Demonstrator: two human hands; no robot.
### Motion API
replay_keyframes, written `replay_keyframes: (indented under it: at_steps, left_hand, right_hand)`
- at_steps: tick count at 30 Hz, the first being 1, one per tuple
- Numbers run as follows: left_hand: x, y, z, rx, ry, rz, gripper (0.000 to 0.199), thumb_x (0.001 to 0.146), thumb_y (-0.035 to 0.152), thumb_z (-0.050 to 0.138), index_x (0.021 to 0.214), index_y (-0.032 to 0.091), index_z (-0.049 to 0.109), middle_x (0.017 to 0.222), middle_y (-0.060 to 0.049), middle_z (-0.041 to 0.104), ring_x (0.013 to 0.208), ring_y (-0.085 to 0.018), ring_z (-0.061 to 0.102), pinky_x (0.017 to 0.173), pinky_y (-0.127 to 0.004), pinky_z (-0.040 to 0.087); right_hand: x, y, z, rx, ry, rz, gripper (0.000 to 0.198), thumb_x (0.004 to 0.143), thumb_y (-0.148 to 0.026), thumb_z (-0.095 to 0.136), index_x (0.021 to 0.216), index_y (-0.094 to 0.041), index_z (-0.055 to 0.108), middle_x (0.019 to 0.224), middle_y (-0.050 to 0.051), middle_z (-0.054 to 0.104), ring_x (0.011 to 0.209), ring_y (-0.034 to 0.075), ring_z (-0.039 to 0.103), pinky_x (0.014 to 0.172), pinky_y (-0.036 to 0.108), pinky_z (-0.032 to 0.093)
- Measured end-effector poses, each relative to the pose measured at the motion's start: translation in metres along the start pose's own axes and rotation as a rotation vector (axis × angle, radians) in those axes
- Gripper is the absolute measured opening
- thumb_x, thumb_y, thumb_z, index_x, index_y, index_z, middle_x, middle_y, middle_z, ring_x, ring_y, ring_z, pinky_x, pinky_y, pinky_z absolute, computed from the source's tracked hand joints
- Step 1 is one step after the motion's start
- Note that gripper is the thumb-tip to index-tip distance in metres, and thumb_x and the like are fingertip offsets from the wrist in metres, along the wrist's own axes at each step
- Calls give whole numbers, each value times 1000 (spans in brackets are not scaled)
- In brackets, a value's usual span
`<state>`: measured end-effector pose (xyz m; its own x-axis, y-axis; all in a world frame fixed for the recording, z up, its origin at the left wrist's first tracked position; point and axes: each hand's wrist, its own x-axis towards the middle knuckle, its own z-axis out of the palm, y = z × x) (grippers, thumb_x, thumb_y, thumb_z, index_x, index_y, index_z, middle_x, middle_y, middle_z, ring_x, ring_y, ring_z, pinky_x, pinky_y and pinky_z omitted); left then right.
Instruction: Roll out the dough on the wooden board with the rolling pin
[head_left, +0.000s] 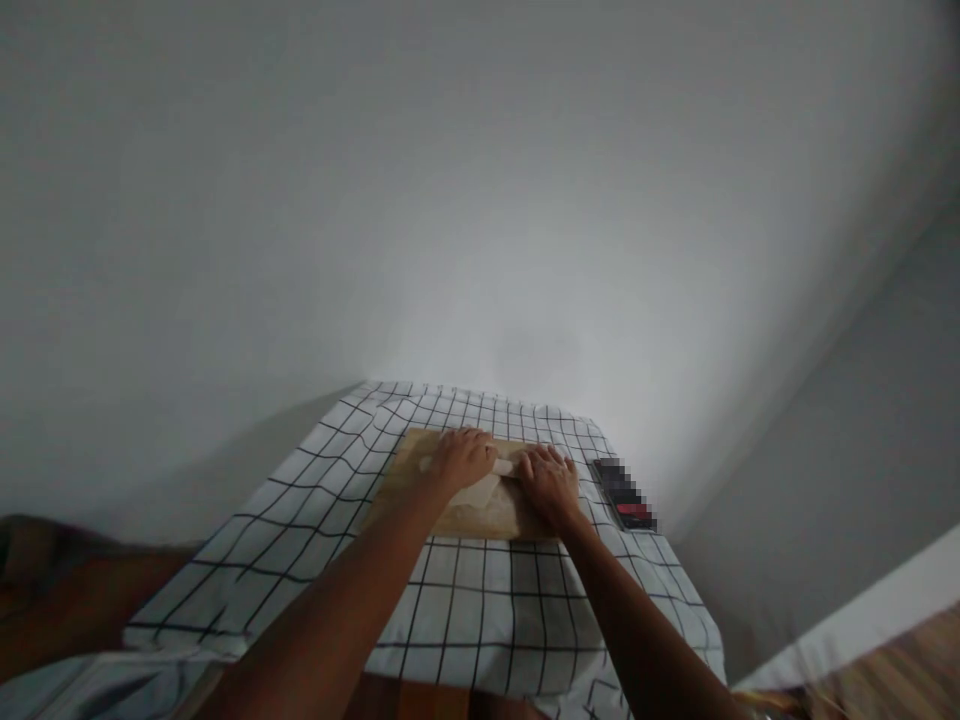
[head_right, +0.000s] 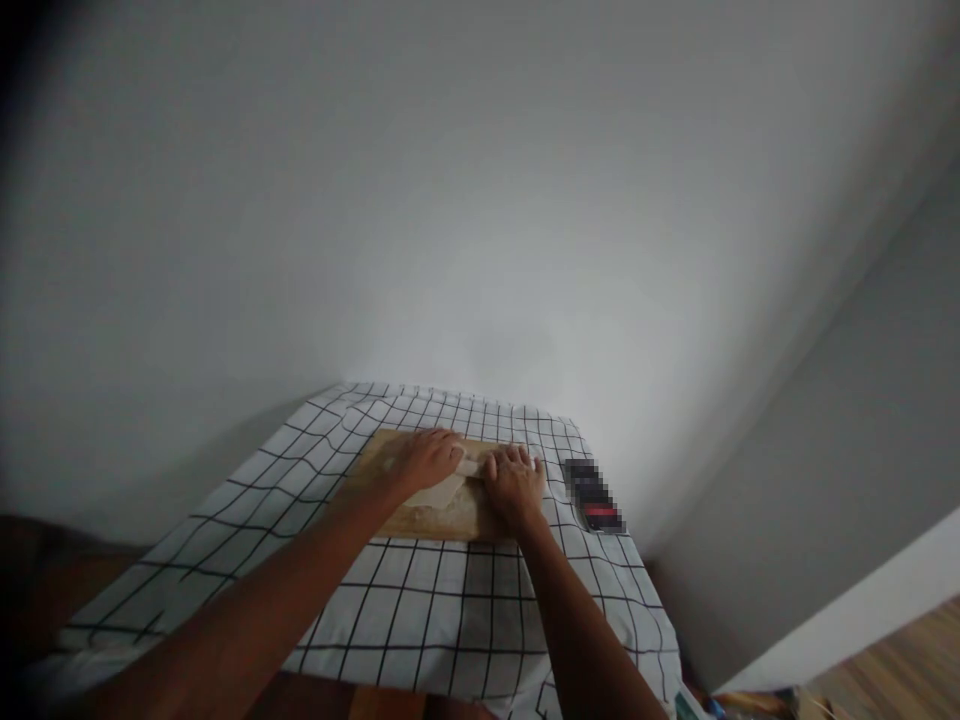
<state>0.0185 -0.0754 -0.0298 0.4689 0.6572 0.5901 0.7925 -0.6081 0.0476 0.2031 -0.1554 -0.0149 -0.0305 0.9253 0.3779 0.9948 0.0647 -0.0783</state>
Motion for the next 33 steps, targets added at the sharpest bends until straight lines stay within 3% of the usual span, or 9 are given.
replay_keyframes:
  at_steps: [8, 11, 15, 21, 24, 28, 33]
  left_hand:
    - [-41, 24, -22, 40, 31, 42, 31, 96, 22, 41, 111, 18, 67, 109, -14, 71, 108, -26, 63, 99, -46, 48]
    - [-57, 33, -34, 47, 21, 23, 31, 98, 24, 39, 112, 17, 66, 110, -13, 70, 105, -25, 63, 97, -44, 49]
    - [-78, 38, -49, 27, 8, 63, 34, 99, 25, 38, 123, 18, 61, 116, -10, 68, 108, -23, 61, 99, -42, 49]
    - [-85, 31, -61, 2, -44, 22, 30, 99, 27, 39, 118, 23, 61, 113, -7, 70, 107, -22, 62, 97, -37, 49]
    - [-82, 19, -59, 27, -91, 7, 29, 99, 29, 40, 119, 24, 61, 116, -5, 70, 109, -21, 63, 98, -37, 49]
    - [-76, -2, -44, 85, -72, -25, 34, 100, 29, 39, 126, 20, 60, 124, -11, 68, 115, -23, 63, 102, -40, 48]
    - [-56, -19, -21, 212, -99, 149, 33, 93, 13, 43, 118, 12, 66, 123, -19, 68, 120, -29, 61, 105, -49, 46]
  right_hand:
    - [-42, 5, -15, 82, -91, -90, 40, 102, -51, 39, 135, -34, 54, 149, 2, 51, 139, 23, 40, 116, 51, 20]
    - [-47, 8, -21, 97, -112, -108, 39, 102, -49, 39, 135, -35, 55, 147, 2, 53, 137, 23, 43, 113, 53, 25]
    - [-48, 17, -24, 147, -147, -120, 45, 97, -59, 47, 133, -34, 58, 142, 4, 57, 131, 26, 48, 105, 50, 36]
    - [-47, 25, -22, 175, 5, -3, 48, 88, -64, 60, 117, -26, 68, 123, 10, 63, 116, 27, 56, 94, 37, 45]
    - [-42, 19, -23, 153, 17, -11, 51, 88, -68, 58, 109, -23, 69, 116, 11, 63, 110, 27, 58, 93, 37, 45]
    - [-34, 10, -18, 130, 32, -57, 52, 93, -69, 49, 107, -23, 69, 116, 10, 63, 114, 27, 56, 99, 41, 40]
    - [-16, 11, -6, 201, 21, -94, 49, 98, -64, 42, 122, -30, 67, 132, 5, 60, 126, 24, 51, 106, 39, 36]
